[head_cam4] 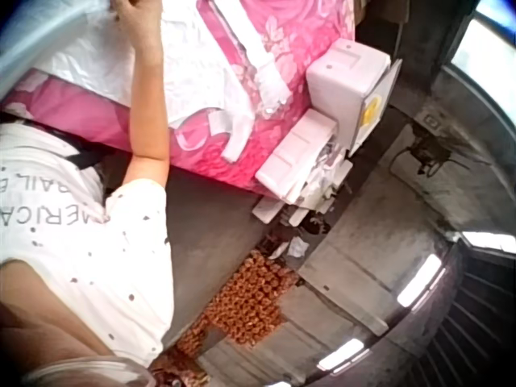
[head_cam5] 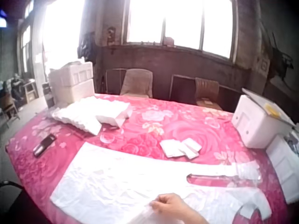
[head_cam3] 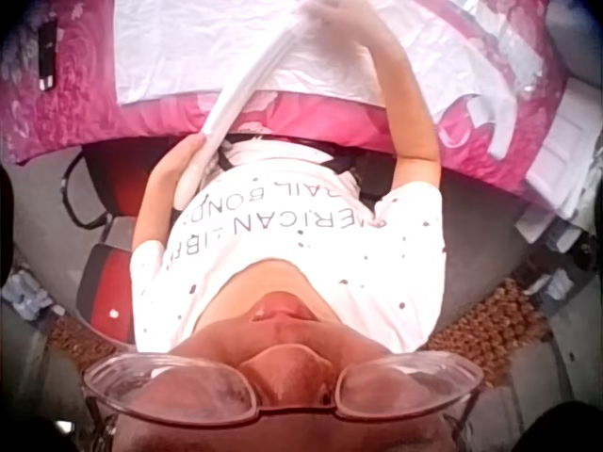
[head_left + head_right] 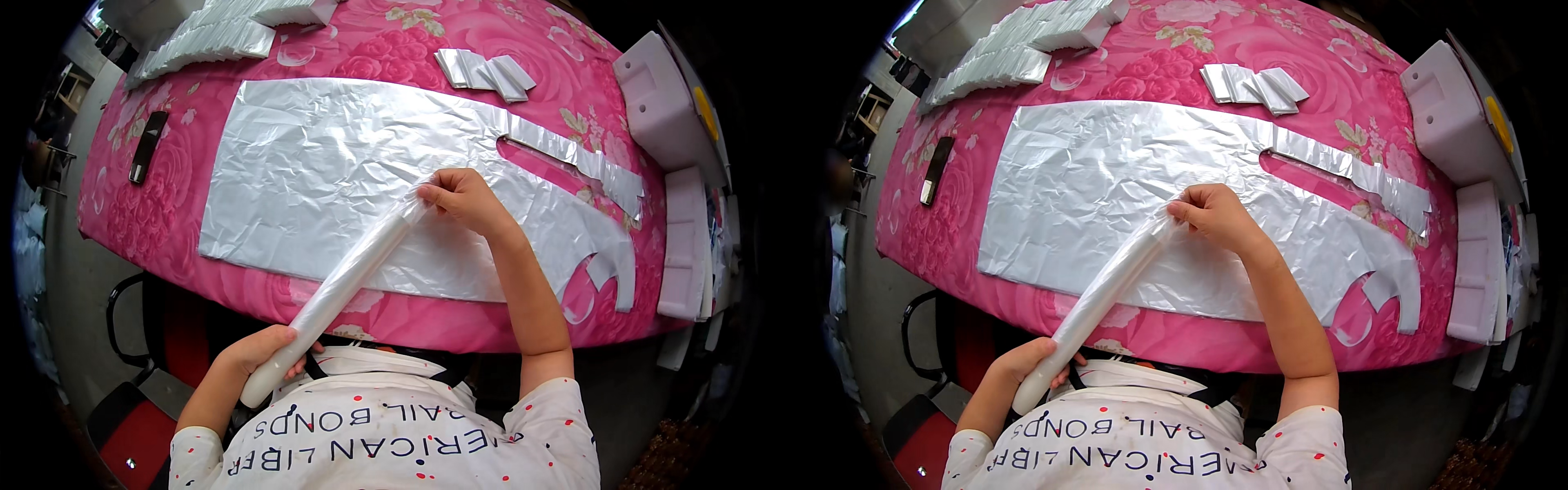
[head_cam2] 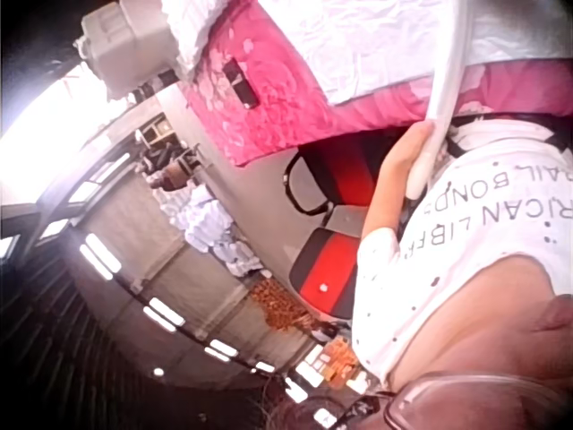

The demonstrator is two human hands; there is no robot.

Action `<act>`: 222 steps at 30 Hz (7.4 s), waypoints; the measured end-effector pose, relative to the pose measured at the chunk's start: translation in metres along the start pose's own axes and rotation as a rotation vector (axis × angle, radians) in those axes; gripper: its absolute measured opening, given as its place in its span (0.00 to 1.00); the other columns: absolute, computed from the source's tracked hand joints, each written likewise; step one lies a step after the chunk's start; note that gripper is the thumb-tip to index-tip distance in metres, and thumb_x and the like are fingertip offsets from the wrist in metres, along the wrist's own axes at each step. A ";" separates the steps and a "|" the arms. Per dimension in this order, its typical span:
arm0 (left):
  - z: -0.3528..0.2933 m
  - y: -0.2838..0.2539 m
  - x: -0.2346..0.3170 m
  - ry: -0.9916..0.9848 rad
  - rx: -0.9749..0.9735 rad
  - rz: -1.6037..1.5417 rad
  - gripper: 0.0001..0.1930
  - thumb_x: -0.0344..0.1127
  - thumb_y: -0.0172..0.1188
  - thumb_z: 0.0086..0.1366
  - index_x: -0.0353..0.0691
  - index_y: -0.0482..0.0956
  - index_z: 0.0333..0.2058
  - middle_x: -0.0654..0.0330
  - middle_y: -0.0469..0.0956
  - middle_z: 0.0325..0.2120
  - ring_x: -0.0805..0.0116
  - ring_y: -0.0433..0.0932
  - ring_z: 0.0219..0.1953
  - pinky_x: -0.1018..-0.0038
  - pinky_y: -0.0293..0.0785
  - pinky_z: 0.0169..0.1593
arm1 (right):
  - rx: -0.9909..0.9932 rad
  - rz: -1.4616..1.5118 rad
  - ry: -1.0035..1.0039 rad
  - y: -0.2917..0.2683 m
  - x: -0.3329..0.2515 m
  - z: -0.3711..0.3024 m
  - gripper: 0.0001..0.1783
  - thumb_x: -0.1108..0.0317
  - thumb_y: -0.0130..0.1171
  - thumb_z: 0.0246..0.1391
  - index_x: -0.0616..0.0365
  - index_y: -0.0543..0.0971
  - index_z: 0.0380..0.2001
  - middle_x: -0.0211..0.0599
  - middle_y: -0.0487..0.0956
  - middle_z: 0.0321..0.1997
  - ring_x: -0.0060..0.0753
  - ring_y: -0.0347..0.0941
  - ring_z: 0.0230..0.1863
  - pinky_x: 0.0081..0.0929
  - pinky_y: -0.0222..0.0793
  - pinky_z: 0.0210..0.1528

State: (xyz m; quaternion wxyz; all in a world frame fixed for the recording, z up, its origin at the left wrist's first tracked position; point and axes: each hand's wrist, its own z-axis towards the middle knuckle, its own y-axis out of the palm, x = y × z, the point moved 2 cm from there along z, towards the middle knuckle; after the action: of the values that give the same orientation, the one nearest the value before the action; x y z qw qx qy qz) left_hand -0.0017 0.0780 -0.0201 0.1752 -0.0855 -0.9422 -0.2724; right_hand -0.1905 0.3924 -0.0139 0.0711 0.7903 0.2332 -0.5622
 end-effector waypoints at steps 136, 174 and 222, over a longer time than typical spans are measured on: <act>0.134 0.108 0.112 1.138 0.652 1.680 0.34 0.43 0.54 0.56 0.28 0.58 0.57 0.46 0.56 0.59 0.54 0.54 0.63 0.63 0.48 0.64 | 0.577 -0.984 -0.476 0.024 0.018 -0.070 0.27 0.67 0.63 0.42 0.61 0.71 0.48 0.41 0.72 0.48 0.37 0.69 0.50 0.31 0.65 0.49; 0.119 0.091 0.143 0.906 0.586 0.925 0.29 0.31 0.58 0.56 0.26 0.59 0.55 0.54 0.77 0.23 0.61 0.77 0.22 0.71 0.72 0.28 | 0.175 -0.200 0.241 0.000 0.011 -0.045 0.16 0.62 0.57 0.51 0.67 0.79 0.22 0.36 0.75 0.14 0.23 0.73 0.17 0.22 0.67 0.22; 0.011 -0.010 -0.027 0.586 0.687 0.383 0.06 0.27 0.58 0.53 0.32 0.79 0.30 0.57 0.80 0.27 0.67 0.79 0.29 0.76 0.73 0.33 | -0.171 -0.595 -0.793 0.233 0.005 -0.057 0.31 0.55 0.52 0.52 0.64 0.63 0.55 0.52 0.48 0.67 0.51 0.35 0.70 0.49 0.32 0.67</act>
State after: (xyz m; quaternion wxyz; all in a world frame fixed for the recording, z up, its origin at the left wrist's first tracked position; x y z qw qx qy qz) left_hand 0.0175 0.0740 -0.0434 0.4980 -0.1143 -0.8560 0.0789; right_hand -0.0358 0.2104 -0.0332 0.0555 0.4065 0.4489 -0.7938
